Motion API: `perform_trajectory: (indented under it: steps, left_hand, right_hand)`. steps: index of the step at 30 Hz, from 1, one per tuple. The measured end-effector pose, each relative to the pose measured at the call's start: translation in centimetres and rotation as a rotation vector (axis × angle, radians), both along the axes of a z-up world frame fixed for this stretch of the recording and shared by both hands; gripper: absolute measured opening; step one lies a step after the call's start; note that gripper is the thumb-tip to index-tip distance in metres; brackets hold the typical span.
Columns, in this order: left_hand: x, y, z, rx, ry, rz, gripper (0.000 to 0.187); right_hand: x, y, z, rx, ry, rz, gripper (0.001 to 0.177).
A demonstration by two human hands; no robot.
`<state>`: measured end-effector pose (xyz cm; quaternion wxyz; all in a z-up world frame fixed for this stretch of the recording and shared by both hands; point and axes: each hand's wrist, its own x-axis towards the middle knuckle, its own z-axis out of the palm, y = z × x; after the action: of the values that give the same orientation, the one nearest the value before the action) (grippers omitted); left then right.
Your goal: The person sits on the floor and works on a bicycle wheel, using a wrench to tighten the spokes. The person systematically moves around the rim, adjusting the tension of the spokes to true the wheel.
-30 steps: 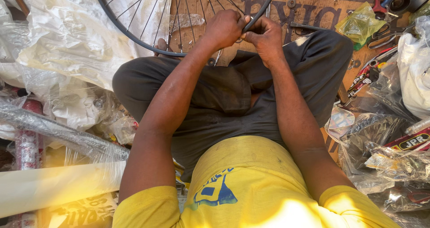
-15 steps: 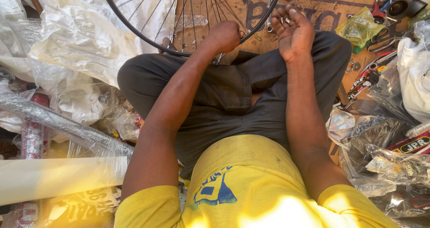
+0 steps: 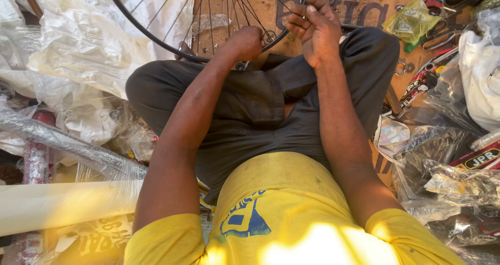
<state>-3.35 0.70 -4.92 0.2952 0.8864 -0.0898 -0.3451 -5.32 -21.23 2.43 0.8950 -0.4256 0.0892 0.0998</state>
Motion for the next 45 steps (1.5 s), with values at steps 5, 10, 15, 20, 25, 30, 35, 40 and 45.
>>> perform_trajectory:
  steps: [5, 10, 15, 20, 25, 30, 35, 40, 45]
  left_hand:
    - [-0.1, 0.9, -1.8, -0.039, -0.224, -0.108, 0.034]
    - [-1.5, 2.1, -1.4, 0.053, -0.201, -0.081, 0.036]
    - [-1.6, 3.7, 2.7, 0.124, -0.22, 0.072, 0.028]
    - [-0.2, 4.9, 5.6, 0.116, -0.646, 0.45, 0.02]
    - [4.7, 2.1, 3.2, 0.093, -0.68, 0.593, 0.055]
    - [5.8, 1.4, 2.1, 0.106, -0.649, 0.613, 0.057]
    - [7.0, 1.9, 0.9, 0.228, -0.551, 0.673, 0.021]
    - [6.8, 3.5, 2.3, -0.212, -0.641, 0.959, 0.027]
    - [3.4, 2.9, 3.9, -0.265, -0.518, 0.997, 0.057]
  right_hand:
    - [1.2, 0.0, -3.1, -0.098, 0.085, -0.202, 0.009]
    - [2.3, 0.1, -6.7, -0.396, 0.253, -0.303, 0.015]
    - [3.0, 0.8, -7.8, -0.495, 0.367, -0.318, 0.015]
    - [3.2, 1.1, -8.2, -0.437, 0.356, -0.337, 0.015]
    - [3.3, 1.2, -8.3, -0.329, 0.378, -0.326, 0.019]
    - [2.8, 1.4, -8.3, -0.42, 0.353, -0.341, 0.016]
    - [3.1, 1.9, -7.8, -0.37, 0.323, -0.372, 0.021]
    - [2.9, 1.8, -7.6, -0.397, 0.366, -0.365, 0.021]
    - [2.5, 1.9, -9.1, -0.352, 0.284, -0.387, 0.021]
